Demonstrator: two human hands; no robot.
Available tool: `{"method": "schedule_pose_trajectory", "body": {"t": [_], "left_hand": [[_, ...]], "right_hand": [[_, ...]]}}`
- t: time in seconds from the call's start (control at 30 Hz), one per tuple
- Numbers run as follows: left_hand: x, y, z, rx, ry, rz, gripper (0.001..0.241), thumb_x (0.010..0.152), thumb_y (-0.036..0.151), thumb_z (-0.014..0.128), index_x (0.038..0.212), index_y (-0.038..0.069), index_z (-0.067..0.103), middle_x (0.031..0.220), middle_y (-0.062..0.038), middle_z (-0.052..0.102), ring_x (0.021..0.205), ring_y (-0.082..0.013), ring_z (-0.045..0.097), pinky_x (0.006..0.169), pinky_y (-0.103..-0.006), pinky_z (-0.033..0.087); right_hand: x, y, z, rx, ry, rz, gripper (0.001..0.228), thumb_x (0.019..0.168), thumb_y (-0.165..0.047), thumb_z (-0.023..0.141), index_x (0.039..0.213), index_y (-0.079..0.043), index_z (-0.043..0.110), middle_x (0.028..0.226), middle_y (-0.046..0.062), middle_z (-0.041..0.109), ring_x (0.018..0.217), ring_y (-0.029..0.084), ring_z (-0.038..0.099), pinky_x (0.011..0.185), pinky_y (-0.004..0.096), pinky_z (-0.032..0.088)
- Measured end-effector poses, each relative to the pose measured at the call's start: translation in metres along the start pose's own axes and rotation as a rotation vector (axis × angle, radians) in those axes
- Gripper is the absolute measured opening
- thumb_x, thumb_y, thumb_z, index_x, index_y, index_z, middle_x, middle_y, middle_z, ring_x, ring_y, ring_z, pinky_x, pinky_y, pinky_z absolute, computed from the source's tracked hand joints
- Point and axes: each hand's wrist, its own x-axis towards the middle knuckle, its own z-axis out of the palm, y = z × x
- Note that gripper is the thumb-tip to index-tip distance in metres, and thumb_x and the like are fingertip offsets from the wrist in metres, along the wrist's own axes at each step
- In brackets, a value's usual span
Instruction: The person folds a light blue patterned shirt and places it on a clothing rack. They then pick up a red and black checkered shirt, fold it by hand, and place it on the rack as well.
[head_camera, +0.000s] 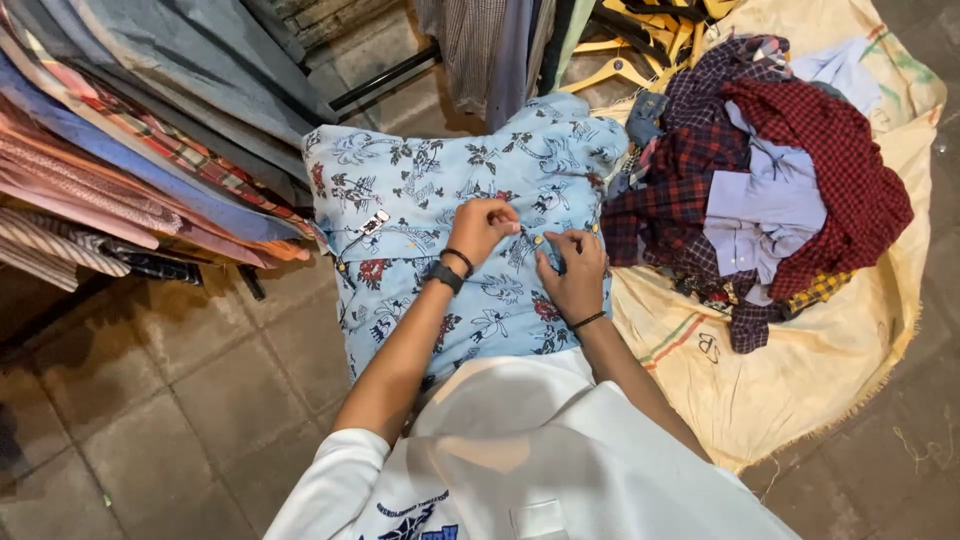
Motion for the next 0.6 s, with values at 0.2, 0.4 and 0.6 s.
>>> {"method": "schedule_pose_trajectory", "body": {"t": [0.2, 0.4, 0.6], "left_hand": [[0.011, -0.007, -0.003, -0.095, -0.068, -0.041, 0.011, 0.086, 0.009, 0.079, 0.097, 0.011, 0.080, 0.079, -0.008, 0.074, 0.083, -0.0255, 0.071, 0.080, -0.0374, 0.056], [0.003, 0.029, 0.000, 0.121, -0.230, -0.052, 0.025, 0.084, 0.005, 0.078, 0.108, 0.010, 0.078, 0.104, -0.014, 0.075, 0.106, -0.0359, 0.070, 0.098, -0.0460, 0.054], [0.024, 0.022, 0.010, 0.252, -0.230, -0.006, 0.012, 0.082, 0.012, 0.079, 0.094, 0.014, 0.081, 0.089, -0.014, 0.077, 0.096, -0.0374, 0.074, 0.086, -0.0470, 0.060]], "right_hand": [[-0.002, 0.009, -0.006, 0.048, 0.042, -0.035, 0.010, 0.094, -0.019, 0.077, 0.103, -0.020, 0.081, 0.092, -0.001, 0.066, 0.090, 0.023, 0.067, 0.084, 0.035, 0.049], [0.015, -0.008, -0.035, 0.077, -0.233, 0.055, 0.018, 0.090, -0.009, 0.074, 0.106, -0.016, 0.079, 0.093, 0.006, 0.068, 0.095, 0.033, 0.069, 0.085, 0.043, 0.053], [0.018, -0.009, -0.020, 0.038, -0.236, 0.140, 0.033, 0.087, -0.029, 0.080, 0.117, -0.016, 0.075, 0.097, 0.008, 0.070, 0.095, 0.033, 0.072, 0.080, 0.048, 0.058]]}}
